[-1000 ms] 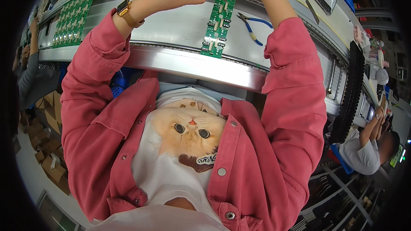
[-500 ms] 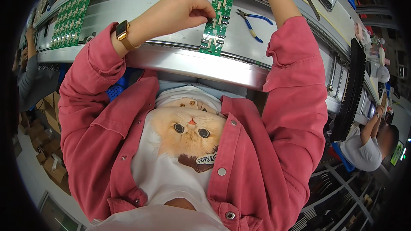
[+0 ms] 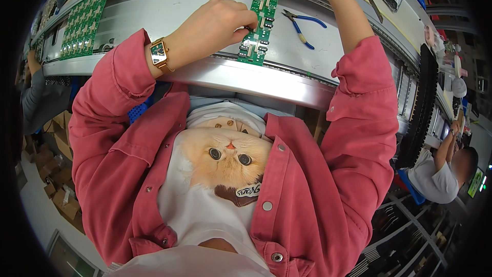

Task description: Manual assembly of electronic components onto printed circuit boards at a factory station.

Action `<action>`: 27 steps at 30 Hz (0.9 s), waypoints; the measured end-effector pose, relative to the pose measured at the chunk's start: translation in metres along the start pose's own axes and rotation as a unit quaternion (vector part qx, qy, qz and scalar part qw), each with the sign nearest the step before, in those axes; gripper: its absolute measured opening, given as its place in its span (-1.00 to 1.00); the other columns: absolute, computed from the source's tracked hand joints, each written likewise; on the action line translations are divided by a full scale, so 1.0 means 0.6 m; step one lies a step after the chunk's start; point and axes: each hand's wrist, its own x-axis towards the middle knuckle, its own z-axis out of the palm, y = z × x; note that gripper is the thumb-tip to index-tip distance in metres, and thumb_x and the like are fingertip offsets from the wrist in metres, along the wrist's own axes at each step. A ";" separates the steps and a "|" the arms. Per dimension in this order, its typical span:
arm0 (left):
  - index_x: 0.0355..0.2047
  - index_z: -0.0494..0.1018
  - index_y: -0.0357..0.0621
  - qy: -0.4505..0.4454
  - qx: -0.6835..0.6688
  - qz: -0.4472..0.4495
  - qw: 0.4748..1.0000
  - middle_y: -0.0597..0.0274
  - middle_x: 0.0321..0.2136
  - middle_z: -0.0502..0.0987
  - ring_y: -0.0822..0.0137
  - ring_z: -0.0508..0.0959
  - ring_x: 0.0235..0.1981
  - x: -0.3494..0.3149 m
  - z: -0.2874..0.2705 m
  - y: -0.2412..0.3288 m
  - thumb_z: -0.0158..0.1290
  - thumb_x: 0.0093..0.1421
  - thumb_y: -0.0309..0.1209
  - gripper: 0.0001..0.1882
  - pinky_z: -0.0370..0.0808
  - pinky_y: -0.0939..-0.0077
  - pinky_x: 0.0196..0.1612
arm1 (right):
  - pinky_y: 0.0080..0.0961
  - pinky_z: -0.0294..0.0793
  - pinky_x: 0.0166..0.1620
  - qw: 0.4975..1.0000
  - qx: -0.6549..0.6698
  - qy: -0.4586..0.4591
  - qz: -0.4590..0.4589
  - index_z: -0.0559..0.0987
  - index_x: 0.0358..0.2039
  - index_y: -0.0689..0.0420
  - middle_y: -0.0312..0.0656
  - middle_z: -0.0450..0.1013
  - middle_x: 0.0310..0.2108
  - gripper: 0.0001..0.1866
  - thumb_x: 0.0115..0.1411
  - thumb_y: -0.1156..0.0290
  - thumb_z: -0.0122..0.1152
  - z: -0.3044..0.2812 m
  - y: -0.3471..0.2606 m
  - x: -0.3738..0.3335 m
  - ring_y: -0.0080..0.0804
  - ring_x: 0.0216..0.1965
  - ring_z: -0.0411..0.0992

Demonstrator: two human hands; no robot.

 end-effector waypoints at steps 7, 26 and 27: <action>-0.51 0.51 -0.14 0.005 0.026 0.036 0.999 0.32 -0.51 0.54 0.33 0.48 -0.53 0.022 0.007 0.008 0.15 -0.05 -0.50 -0.95 0.39 0.49 -0.31 | -0.67 0.38 -0.42 0.986 -0.160 -0.020 -0.042 0.62 -0.43 0.24 -0.26 0.49 -0.57 -0.84 -0.09 0.53 0.19 -0.027 -0.026 -0.038 -0.56 -0.55 0.37; -0.48 0.53 -0.04 -0.018 0.074 0.012 0.997 0.40 -0.48 0.53 0.36 0.46 -0.40 0.020 0.000 0.022 0.13 0.03 -0.44 -0.98 0.24 0.40 0.00 | -0.75 0.35 -0.47 0.864 -0.490 0.084 0.074 0.58 -0.35 0.27 -0.26 0.47 -0.53 -0.80 -0.07 0.61 0.17 0.067 -0.065 -0.074 -0.60 -0.55 0.35; -0.48 0.53 -0.04 -0.018 0.074 0.012 0.997 0.40 -0.48 0.53 0.36 0.46 -0.40 0.021 0.000 0.021 0.13 0.03 -0.44 -0.98 0.24 0.40 0.00 | -0.75 0.35 -0.47 0.865 -0.490 0.085 0.074 0.58 -0.35 0.27 -0.26 0.47 -0.53 -0.80 -0.07 0.61 0.17 0.069 -0.065 -0.075 -0.60 -0.55 0.35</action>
